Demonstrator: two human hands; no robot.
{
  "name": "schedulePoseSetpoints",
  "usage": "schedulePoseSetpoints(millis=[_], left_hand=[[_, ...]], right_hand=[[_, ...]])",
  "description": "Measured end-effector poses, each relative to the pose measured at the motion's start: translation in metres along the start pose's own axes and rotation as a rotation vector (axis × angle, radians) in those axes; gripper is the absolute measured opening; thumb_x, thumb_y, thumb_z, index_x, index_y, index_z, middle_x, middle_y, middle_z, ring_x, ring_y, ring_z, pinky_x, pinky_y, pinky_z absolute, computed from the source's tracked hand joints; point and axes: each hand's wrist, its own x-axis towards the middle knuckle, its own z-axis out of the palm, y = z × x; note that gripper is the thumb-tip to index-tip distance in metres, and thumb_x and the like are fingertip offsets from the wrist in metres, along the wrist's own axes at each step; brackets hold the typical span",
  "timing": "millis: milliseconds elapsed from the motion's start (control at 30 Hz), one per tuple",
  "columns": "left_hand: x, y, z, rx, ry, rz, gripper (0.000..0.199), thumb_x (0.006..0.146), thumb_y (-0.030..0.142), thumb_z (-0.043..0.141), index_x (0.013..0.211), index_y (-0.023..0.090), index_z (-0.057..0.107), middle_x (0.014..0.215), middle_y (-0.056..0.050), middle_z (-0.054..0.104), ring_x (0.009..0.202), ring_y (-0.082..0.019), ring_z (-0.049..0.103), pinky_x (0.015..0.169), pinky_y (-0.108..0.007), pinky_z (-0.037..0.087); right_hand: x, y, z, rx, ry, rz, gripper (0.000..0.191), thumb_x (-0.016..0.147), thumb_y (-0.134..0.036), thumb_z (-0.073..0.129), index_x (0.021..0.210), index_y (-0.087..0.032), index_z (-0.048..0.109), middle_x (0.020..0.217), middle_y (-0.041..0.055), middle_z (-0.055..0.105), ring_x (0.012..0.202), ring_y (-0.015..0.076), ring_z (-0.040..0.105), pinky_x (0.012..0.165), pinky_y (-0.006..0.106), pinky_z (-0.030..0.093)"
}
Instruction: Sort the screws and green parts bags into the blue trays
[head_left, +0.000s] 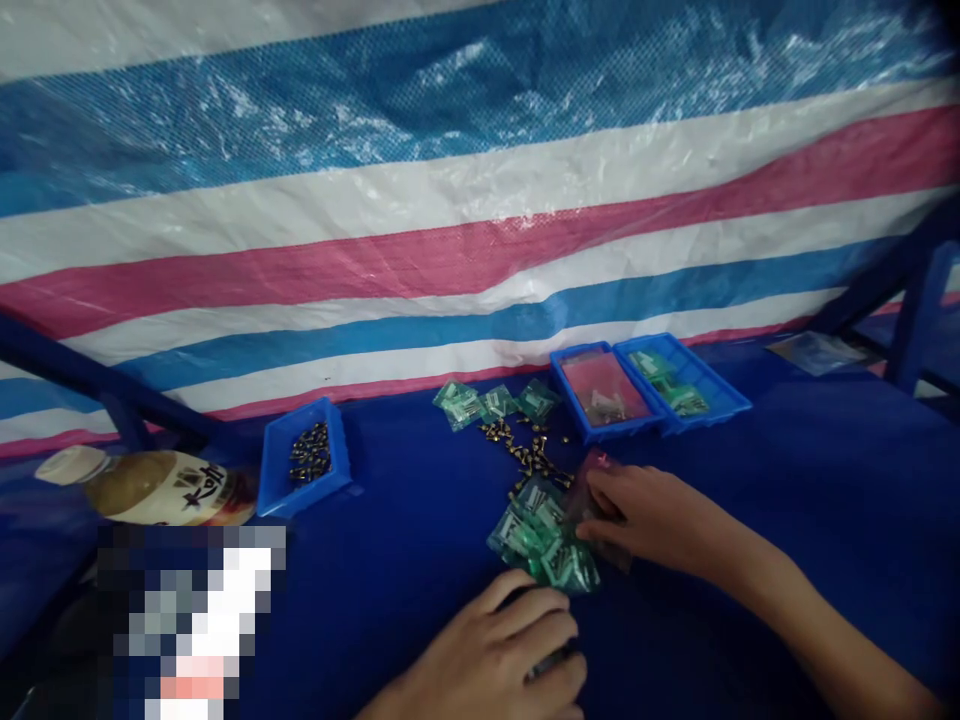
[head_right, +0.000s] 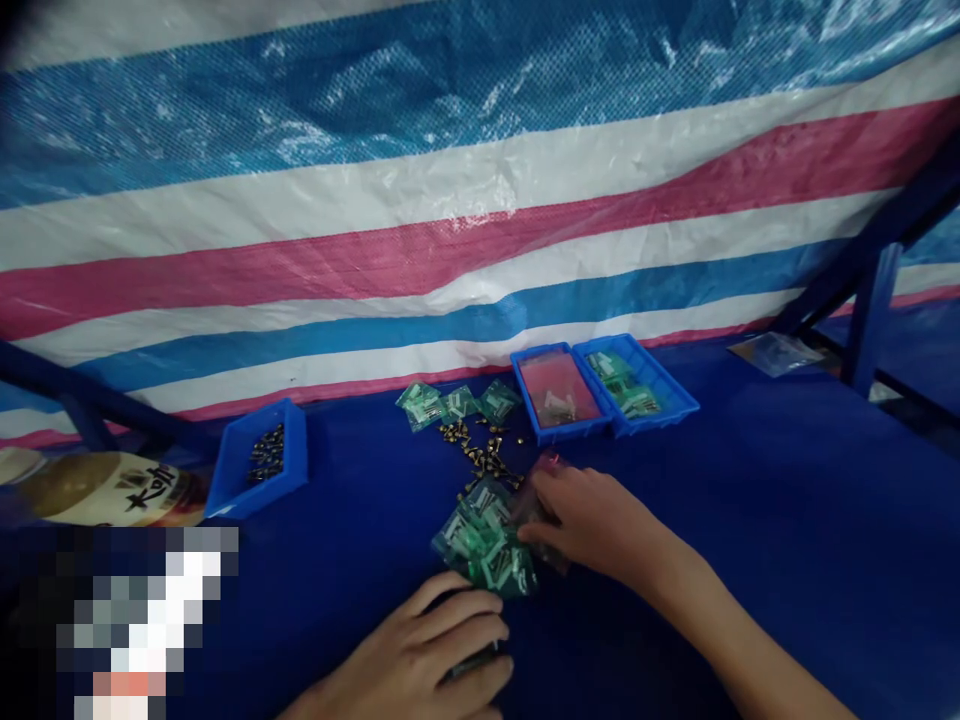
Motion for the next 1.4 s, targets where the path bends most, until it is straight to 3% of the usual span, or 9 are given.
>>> schedulePoseSetpoints(millis=[133, 333, 433, 567, 733, 833, 1167, 1300, 1400], left_hand=[[-0.022, -0.009, -0.012, -0.119, 0.026, -0.169, 0.008, 0.091, 0.023, 0.061, 0.096, 0.019, 0.066, 0.101, -0.003, 0.066, 0.106, -0.018, 0.058, 0.096, -0.033, 0.047], [-0.048, -0.052, -0.042, -0.008, 0.104, -0.286, 0.025, 0.089, 0.008, 0.057, 0.107, 0.021, 0.066, 0.115, -0.006, 0.061, 0.117, -0.021, 0.051, 0.097, -0.036, 0.049], [-0.049, -0.071, -0.061, 0.088, 0.158, -0.374, 0.024, 0.089, 0.014, 0.061, 0.110, 0.022, 0.066, 0.119, -0.007, 0.060, 0.117, -0.023, 0.052, 0.099, -0.042, 0.047], [-0.032, -0.079, -0.073, 0.163, 0.161, -0.429, 0.022, 0.090, 0.022, 0.061, 0.112, 0.022, 0.066, 0.119, -0.007, 0.061, 0.109, -0.023, 0.056, 0.095, -0.043, 0.049], [-0.014, -0.077, -0.056, 0.250, 0.205, -0.477, 0.019, 0.095, 0.023, 0.054, 0.108, 0.019, 0.067, 0.107, -0.007, 0.065, 0.096, -0.021, 0.060, 0.086, -0.039, 0.052], [-0.017, -0.075, -0.040, 0.317, 0.293, -0.521, 0.018, 0.095, 0.023, 0.054, 0.106, 0.018, 0.067, 0.100, -0.007, 0.067, 0.092, -0.020, 0.061, 0.086, -0.039, 0.052], [-0.024, -0.066, -0.020, 0.267, 0.398, -0.529, 0.020, 0.091, 0.017, 0.060, 0.109, 0.018, 0.066, 0.098, -0.006, 0.067, 0.089, -0.019, 0.060, 0.084, -0.036, 0.051], [-0.024, -0.065, -0.021, 0.204, 0.406, -0.529, 0.021, 0.090, 0.015, 0.061, 0.110, 0.018, 0.065, 0.099, -0.006, 0.066, 0.090, -0.019, 0.059, 0.084, -0.035, 0.051], [-0.024, -0.065, -0.022, 0.142, 0.395, -0.534, 0.020, 0.091, 0.015, 0.060, 0.110, 0.018, 0.065, 0.099, -0.005, 0.066, 0.090, -0.018, 0.058, 0.084, -0.035, 0.051]], right_hand=[[0.003, -0.018, 0.004, -0.002, 0.019, -0.057, 0.024, 0.089, -0.043, 0.062, 0.083, -0.021, 0.054, 0.087, 0.0014, 0.064, 0.073, 0.0200, 0.063, 0.057, 0.029, 0.028], [0.005, -0.027, 0.008, 0.042, 0.030, -0.140, 0.020, 0.091, -0.039, 0.060, 0.086, -0.021, 0.055, 0.097, 0.0026, 0.063, 0.081, 0.0189, 0.064, 0.062, 0.028, 0.036], [0.006, -0.023, 0.010, 0.061, 0.034, -0.149, 0.020, 0.092, -0.039, 0.059, 0.084, -0.022, 0.054, 0.095, 0.0014, 0.063, 0.080, 0.0178, 0.063, 0.063, 0.028, 0.038], [0.009, -0.011, 0.009, 0.031, 0.078, -0.096, 0.021, 0.096, -0.041, 0.052, 0.085, -0.023, 0.052, 0.089, 0.0001, 0.063, 0.075, 0.0181, 0.063, 0.062, 0.030, 0.039], [0.007, 0.003, 0.009, -0.092, 0.229, 0.100, 0.029, 0.092, -0.051, 0.054, 0.096, -0.023, 0.051, 0.101, 0.0052, 0.062, 0.093, 0.0256, 0.063, 0.066, 0.034, 0.043], [0.002, 0.009, 0.011, -0.062, 0.253, 0.093, 0.044, 0.082, -0.059, 0.063, 0.103, -0.022, 0.051, 0.108, 0.0081, 0.061, 0.103, 0.0287, 0.059, 0.075, 0.037, 0.046], [-0.004, 0.027, 0.000, 0.101, 0.021, 0.045, 0.024, 0.083, -0.042, 0.064, 0.075, -0.021, 0.054, 0.089, 0.0049, 0.060, 0.091, 0.0235, 0.058, 0.074, 0.033, 0.043], [-0.004, 0.028, -0.014, 0.337, -0.080, 0.124, 0.025, 0.085, -0.041, 0.059, 0.075, -0.021, 0.051, 0.075, 0.0001, 0.060, 0.066, 0.0154, 0.054, 0.057, 0.027, 0.037], [-0.004, 0.027, -0.018, 0.617, -0.087, 0.148, 0.025, 0.085, -0.040, 0.060, 0.078, -0.021, 0.045, 0.068, -0.0026, 0.058, 0.061, 0.0125, 0.051, 0.053, 0.024, 0.037]])
